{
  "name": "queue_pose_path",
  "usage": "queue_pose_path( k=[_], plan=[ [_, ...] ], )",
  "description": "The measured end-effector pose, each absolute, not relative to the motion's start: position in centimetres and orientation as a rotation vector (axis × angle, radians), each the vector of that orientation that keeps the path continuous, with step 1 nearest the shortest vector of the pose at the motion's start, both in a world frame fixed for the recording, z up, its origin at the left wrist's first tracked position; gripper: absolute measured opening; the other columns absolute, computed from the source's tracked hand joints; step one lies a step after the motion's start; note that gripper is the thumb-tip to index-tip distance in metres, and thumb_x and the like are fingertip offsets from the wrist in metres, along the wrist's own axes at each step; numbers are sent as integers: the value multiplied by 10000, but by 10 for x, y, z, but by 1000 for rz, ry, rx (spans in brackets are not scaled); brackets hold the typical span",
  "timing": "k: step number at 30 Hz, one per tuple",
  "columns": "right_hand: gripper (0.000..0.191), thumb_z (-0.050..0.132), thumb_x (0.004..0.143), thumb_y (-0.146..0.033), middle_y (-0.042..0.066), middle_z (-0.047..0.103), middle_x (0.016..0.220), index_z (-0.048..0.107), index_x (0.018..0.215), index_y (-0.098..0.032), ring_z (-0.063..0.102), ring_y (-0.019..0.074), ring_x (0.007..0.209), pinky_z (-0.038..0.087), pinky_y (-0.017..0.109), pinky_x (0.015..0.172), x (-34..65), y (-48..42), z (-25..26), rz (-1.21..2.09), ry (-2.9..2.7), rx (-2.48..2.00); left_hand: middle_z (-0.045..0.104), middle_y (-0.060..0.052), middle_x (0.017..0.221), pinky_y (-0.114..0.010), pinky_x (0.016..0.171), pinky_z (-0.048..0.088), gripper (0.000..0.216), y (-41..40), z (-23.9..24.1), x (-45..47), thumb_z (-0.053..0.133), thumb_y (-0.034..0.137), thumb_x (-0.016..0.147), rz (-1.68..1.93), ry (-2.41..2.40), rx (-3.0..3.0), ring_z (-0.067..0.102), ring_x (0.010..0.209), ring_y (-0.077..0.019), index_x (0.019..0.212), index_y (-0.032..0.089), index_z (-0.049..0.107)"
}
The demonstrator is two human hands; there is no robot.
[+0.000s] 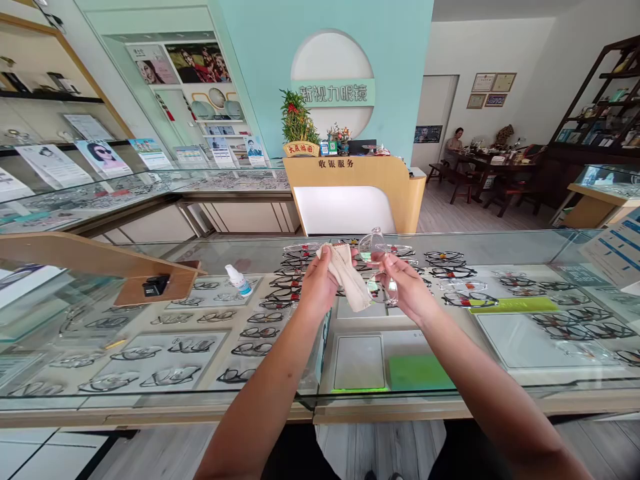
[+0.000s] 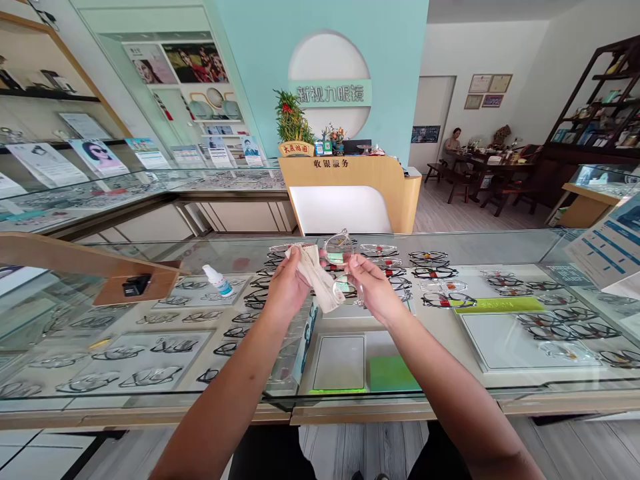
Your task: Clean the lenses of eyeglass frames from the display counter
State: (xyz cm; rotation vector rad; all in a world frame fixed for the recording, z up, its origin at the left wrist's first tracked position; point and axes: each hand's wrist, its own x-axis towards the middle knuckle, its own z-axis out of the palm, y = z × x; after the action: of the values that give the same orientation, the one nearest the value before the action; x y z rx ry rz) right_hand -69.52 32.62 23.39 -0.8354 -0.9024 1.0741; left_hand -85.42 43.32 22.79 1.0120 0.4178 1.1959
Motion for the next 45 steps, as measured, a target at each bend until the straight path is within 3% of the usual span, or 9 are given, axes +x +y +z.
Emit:
queue_pose_path(
  k=[4, 8, 11, 14, 18, 22, 31, 38, 45],
  plan=[
    [452, 922, 803, -630, 76, 744, 1074, 699, 804, -237, 659, 222, 959, 535, 343, 788, -685, 326, 242, 1074, -866, -743, 850, -129, 1070, -318, 658, 616, 627, 439, 228, -857, 903, 681, 802, 1153, 456, 972, 770, 767, -209, 1113, 157, 760],
    [438, 913, 815, -628, 66, 753, 1008, 707, 845, -244, 655, 206, 873, 530, 343, 750, -679, 328, 241, 1111, -877, -701, 828, -112, 980, -304, 612, 577, 623, 442, 225, -855, 895, 695, 793, 1137, 490, 1016, 737, 733, -201, 1078, 159, 758],
    [446, 825, 896, -674, 61, 753, 958, 687, 872, -250, 668, 225, 912, 524, 357, 812, -673, 329, 239, 1078, -1038, -721, 612, 21, 648, -238, 486, 387, 564, 443, 222, -855, 908, 680, 780, 1154, 466, 1104, 481, 500, -105, 985, 177, 757],
    [429, 749, 975, -665, 48, 756, 923, 688, 901, -247, 679, 227, 934, 502, 374, 900, -661, 326, 241, 1016, -1260, -759, 424, 72, 607, -231, 471, 233, 479, 437, 221, -858, 844, 656, 870, 1220, 447, 1290, 270, 473, -76, 938, 192, 746],
    [448, 740, 981, -676, 45, 772, 913, 679, 889, -242, 690, 229, 941, 494, 386, 938, -648, 320, 252, 914, -1419, -827, 723, -86, 1105, -282, 692, 490, 529, 421, 230, -864, 912, 526, 835, 1537, 497, 1769, 569, 778, -167, 1237, 223, 748],
    [456, 711, 1002, -674, 49, 787, 904, 682, 887, -234, 698, 222, 911, 514, 381, 898, -640, 307, 278, 869, -1524, -869, 629, -188, 1530, -388, 850, 572, 876, 408, 259, -865, 1036, 441, 667, 1545, 412, 2105, 661, 1015, -278, 1451, 262, 688],
    [328, 582, 1129, -473, 13, 754, 877, 655, 906, -244, 673, 176, 838, 508, 358, 817, -632, 271, 368, 570, -1808, -885, 728, -129, 1459, -384, 780, 605, 804, 398, 349, -849, 1026, 367, 730, 1745, 51, 2399, 722, 956, -267, 1468, 301, 715],
    [153, 634, 1056, -400, 67, 698, 1116, 679, 1091, -259, 662, 259, 1124, 514, 465, 1007, -662, 264, 376, -457, -1328, -778, 730, -91, 1411, -298, 609, 547, 796, 389, 361, -847, 1031, 407, 713, 2127, 213, 2194, 660, 773, -167, 1423, 282, 695],
    [557, 789, 914, -414, 141, 662, 1372, 612, 1421, -266, 605, 365, 1321, 509, 592, 1109, -672, 280, 362, -686, -1364, -900, 731, -83, 1355, -324, 624, 564, 771, 394, 356, -856, 1017, 406, 753, 2321, 418, 1933, 713, 873, -204, 1428, 277, 668]
  ],
)
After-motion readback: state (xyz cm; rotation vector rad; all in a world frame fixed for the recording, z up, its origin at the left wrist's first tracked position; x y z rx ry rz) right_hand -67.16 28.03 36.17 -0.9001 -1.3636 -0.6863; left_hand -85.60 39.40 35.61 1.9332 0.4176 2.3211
